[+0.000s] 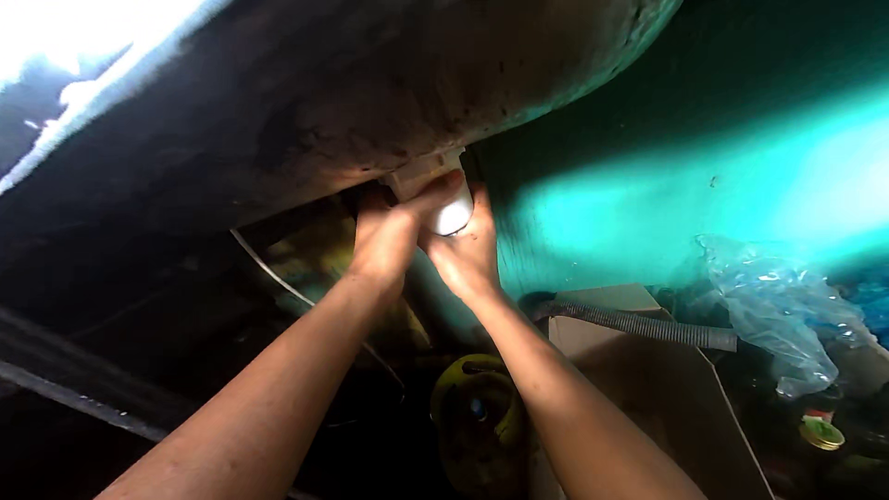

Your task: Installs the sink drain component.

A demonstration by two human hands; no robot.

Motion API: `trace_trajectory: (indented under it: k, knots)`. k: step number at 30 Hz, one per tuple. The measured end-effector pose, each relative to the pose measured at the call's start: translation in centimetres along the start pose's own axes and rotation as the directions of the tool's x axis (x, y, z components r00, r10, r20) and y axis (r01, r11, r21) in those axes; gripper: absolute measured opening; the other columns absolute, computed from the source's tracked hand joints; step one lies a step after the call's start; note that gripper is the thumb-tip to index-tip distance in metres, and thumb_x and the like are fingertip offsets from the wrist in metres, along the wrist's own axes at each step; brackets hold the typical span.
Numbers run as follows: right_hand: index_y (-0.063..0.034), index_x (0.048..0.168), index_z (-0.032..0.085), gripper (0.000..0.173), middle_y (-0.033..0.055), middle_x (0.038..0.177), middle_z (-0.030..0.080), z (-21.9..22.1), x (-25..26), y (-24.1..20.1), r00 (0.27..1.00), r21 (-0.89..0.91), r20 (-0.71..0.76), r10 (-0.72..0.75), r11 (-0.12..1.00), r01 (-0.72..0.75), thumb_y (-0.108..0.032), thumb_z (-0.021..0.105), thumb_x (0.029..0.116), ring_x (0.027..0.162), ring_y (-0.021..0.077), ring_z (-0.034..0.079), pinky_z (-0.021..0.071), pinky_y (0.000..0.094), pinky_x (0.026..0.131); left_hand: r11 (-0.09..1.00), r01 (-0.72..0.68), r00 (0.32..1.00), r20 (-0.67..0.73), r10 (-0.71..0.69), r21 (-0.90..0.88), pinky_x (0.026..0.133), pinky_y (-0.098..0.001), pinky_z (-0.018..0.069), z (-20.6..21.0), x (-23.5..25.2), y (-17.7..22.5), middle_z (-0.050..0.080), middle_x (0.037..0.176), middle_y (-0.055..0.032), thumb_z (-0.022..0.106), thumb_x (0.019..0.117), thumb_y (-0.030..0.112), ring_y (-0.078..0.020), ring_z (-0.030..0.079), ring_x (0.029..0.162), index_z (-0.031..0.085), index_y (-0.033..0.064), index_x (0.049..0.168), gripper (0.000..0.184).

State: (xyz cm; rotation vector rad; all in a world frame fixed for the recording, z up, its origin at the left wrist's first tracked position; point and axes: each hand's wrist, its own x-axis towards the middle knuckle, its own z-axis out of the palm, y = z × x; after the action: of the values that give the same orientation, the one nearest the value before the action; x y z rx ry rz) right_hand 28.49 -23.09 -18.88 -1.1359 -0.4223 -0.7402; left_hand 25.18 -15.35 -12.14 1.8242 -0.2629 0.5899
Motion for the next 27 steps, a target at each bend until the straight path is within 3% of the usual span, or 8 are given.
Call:
trace_trajectory:
  k: [13,20,24,27]
  knots:
    - [-0.0043,0.133,0.050,0.076,0.0109,0.108,0.069,0.2,-0.4,1.1,0.998,0.079,-0.026,-0.053,0.995,0.055,-0.015,0.090,0.0689,0.098,0.0155,0.071,0.0630,0.0350,0.085,0.976,-0.062,0.991,0.105,0.085,-0.209,0.102,-0.0448,0.0558,-0.4,0.7,-0.6,0.069,0.124,-0.0094,0.086,0.0825,0.033,-0.0232,0.066,0.117,0.056,0.0071,0.137,0.067]
    - [-0.0100,0.140,0.046,0.082,0.0098,0.115,0.069,0.0,-1.4,0.3,0.999,-0.015,-0.007,0.052,0.999,-0.052,-0.023,0.090,0.0718,0.104,0.0148,0.069,0.0614,0.0362,0.088,0.974,-0.041,0.982,0.169,0.080,-0.225,0.105,-0.0445,0.0527,-0.8,0.5,-0.6,0.067,0.128,-0.0054,0.074,0.0925,0.041,-0.0205,0.063,0.121,0.058,0.0133,0.136,0.054]
    - [-0.0125,0.144,0.043,0.084,0.0099,0.115,0.069,0.0,-1.7,0.3,0.996,-0.034,-0.004,0.089,0.995,-0.089,-0.028,0.088,0.0746,0.104,0.0168,0.069,0.0614,0.0400,0.088,0.977,-0.037,0.986,0.150,0.070,-0.211,0.106,-0.0436,0.0511,-0.9,0.3,-0.8,0.064,0.132,-0.0025,0.070,0.0935,0.046,-0.0184,0.060,0.125,0.055,0.0165,0.139,0.056]
    - [-0.0147,0.146,0.041,0.085,0.0102,0.117,0.068,0.0,-1.7,0.3,0.994,-0.046,0.009,0.109,0.993,-0.109,-0.028,0.088,0.0761,0.106,0.0179,0.069,0.0608,0.0418,0.089,0.975,-0.034,0.987,0.143,0.066,-0.219,0.107,-0.0415,0.0491,-0.8,-0.2,-0.8,0.063,0.132,0.0003,0.059,0.0977,0.046,-0.0152,0.058,0.126,0.055,0.0180,0.137,0.049]
